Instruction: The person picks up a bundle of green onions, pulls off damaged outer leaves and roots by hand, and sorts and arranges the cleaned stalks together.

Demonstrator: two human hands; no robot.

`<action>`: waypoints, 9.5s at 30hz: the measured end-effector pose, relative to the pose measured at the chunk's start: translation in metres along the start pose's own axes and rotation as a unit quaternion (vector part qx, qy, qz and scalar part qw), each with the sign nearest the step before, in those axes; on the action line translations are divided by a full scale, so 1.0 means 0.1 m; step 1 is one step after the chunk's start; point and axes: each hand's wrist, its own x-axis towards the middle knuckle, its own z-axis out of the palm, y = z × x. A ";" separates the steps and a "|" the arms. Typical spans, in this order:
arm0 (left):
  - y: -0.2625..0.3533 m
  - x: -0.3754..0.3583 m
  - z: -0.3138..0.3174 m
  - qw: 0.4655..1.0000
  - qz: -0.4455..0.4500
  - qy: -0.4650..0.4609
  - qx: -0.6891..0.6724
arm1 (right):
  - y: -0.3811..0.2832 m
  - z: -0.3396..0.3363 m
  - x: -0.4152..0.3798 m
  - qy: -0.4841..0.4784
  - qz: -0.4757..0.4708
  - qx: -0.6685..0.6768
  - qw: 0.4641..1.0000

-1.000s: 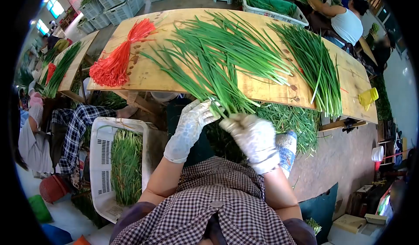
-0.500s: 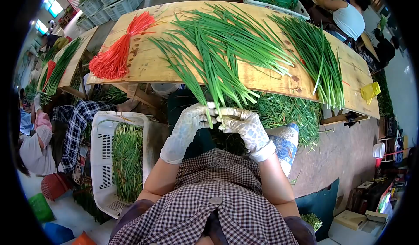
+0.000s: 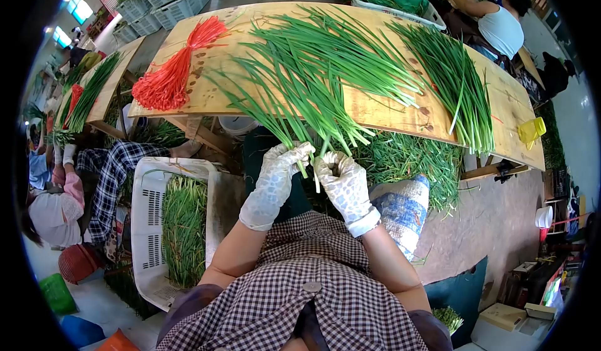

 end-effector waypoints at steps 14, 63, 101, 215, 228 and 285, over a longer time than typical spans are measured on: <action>0.25 -0.06 -0.02 0.956 -0.122 -0.161 -0.211 | -0.14 -0.38 -0.33 0.017 -0.019 -0.122 0.992; 0.11 -0.11 -0.08 0.994 0.013 -0.077 -0.077 | 0.11 0.07 -0.02 -0.004 0.042 0.143 0.989; 0.66 -0.47 -0.09 0.958 0.186 -0.109 -0.191 | 0.91 -1.09 -0.48 -0.134 0.073 -0.494 0.856; 0.04 -0.09 0.18 0.999 -0.006 0.009 -0.054 | 0.16 -0.19 0.04 -0.069 0.057 0.138 0.986; -0.16 -0.05 0.19 0.996 -0.013 0.087 -0.011 | 0.26 0.01 0.01 0.070 -0.103 -0.066 0.990; 0.05 0.09 -0.05 0.963 0.002 -0.084 -0.256 | -0.08 -0.95 0.50 0.232 -0.262 -0.285 0.892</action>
